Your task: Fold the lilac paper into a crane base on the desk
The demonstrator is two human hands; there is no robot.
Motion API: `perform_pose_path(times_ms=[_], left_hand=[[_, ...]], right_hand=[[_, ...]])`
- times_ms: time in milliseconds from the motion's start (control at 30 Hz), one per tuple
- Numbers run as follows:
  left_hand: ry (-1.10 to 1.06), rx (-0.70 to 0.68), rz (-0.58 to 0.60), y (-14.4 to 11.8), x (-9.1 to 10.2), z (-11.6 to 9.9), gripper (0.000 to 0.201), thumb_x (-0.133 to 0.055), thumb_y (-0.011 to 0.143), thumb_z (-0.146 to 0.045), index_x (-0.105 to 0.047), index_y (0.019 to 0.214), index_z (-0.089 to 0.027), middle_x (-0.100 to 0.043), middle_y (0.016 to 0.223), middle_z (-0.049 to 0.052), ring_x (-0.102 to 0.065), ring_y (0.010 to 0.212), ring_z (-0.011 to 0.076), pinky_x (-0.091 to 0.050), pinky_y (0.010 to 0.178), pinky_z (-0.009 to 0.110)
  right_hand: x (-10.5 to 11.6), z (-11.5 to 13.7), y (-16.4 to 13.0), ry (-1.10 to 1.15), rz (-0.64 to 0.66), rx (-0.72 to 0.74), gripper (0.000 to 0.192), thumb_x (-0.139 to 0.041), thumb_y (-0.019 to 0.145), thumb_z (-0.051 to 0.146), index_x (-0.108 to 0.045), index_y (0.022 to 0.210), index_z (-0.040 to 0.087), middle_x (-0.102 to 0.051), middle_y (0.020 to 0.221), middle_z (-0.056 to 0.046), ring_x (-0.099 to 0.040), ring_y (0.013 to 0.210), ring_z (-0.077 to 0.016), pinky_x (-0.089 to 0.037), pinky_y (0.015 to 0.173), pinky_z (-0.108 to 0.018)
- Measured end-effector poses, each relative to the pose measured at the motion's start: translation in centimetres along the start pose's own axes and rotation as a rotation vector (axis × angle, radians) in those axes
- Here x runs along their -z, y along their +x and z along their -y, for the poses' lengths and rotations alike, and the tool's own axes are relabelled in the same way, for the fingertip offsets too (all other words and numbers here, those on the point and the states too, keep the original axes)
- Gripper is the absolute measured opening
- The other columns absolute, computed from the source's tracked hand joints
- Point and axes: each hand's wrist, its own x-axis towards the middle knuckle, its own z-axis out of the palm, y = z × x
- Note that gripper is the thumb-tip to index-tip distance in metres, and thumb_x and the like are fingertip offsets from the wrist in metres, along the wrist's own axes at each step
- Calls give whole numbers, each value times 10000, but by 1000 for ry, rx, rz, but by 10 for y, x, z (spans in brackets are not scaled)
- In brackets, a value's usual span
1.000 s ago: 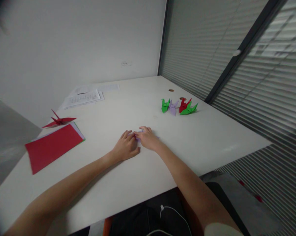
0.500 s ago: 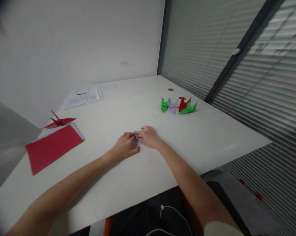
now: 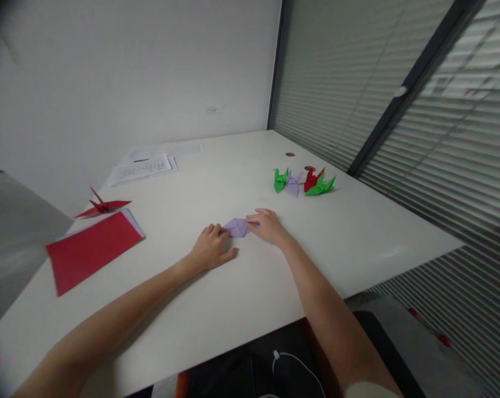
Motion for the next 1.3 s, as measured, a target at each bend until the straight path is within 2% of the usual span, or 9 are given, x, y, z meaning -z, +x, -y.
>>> perform_pose_path(times_ms=[100,167,267,400,600,733,867,1100,1300], left_hand=[[-5,41,10,2,4,1,486,-496,873,-593,-686,983,-160,-593,933,135,-545,891,282,-424,807,450],[-65,24,26,4,6,4,419,-483,907,-534,-712,919,-184,-595,891,111,-550,891,263,-414,828,445],[-208,-139,13,7,6,11,285,-516,916,-381,-727,909,-189,-614,984,107,-555,991,243,-410,912,423],[-292,-316,21,8,-1,21,247,-488,918,-228,-723,979,-178,-626,1087,106,-578,1005,209,-449,918,362],[-220,-74,-16,7,-9,24,209,-558,905,-276,-740,974,-199,-626,975,96,-571,896,211,-504,807,344],[-221,11,3,6,-9,23,187,-604,882,-301,-741,986,-229,-624,987,81,-567,903,214,-508,802,340],[-224,24,-3,5,-10,23,231,-586,900,-286,-723,1086,-284,-614,985,74,-552,901,211,-504,793,340],[-281,32,23,7,-10,26,192,-601,899,-305,-756,1010,-277,-616,1020,71,-551,926,210,-499,855,362],[-301,42,9,6,-14,27,199,-595,905,-344,-761,987,-271,-624,1021,70,-550,926,216,-505,842,363]], right_hand=[[-5,3,1,37,-90,43,259,-547,911,321,-737,1076,261,-712,1145,-42,-528,1129,-273,-381,1004,-474],[-8,7,0,61,-49,99,262,-554,914,369,-736,1075,272,-710,1124,-47,-525,1094,-256,-386,988,-451],[-13,13,-2,23,22,122,299,-619,870,441,-721,1111,297,-671,1168,-60,-489,1112,-268,-372,984,-453],[-13,21,-2,-52,-40,38,371,-677,829,431,-690,1175,296,-622,1215,-83,-441,1170,-299,-350,991,-460],[-7,26,2,120,85,1,146,-675,843,316,-744,930,222,-694,960,-55,-574,965,-216,-379,908,-384],[-5,27,2,155,119,25,116,-685,830,314,-735,816,210,-686,849,-42,-579,899,-203,-381,844,-353],[-5,30,1,202,156,45,131,-709,812,330,-727,818,200,-687,846,-43,-579,895,-201,-375,845,-352],[-2,28,-1,109,180,1,136,-704,808,361,-728,850,234,-681,945,-57,-521,1026,-264,-344,921,-446],[-1,15,-1,387,155,-14,133,-629,837,275,-716,865,178,-671,864,-43,-597,805,-169,-441,765,-302]])
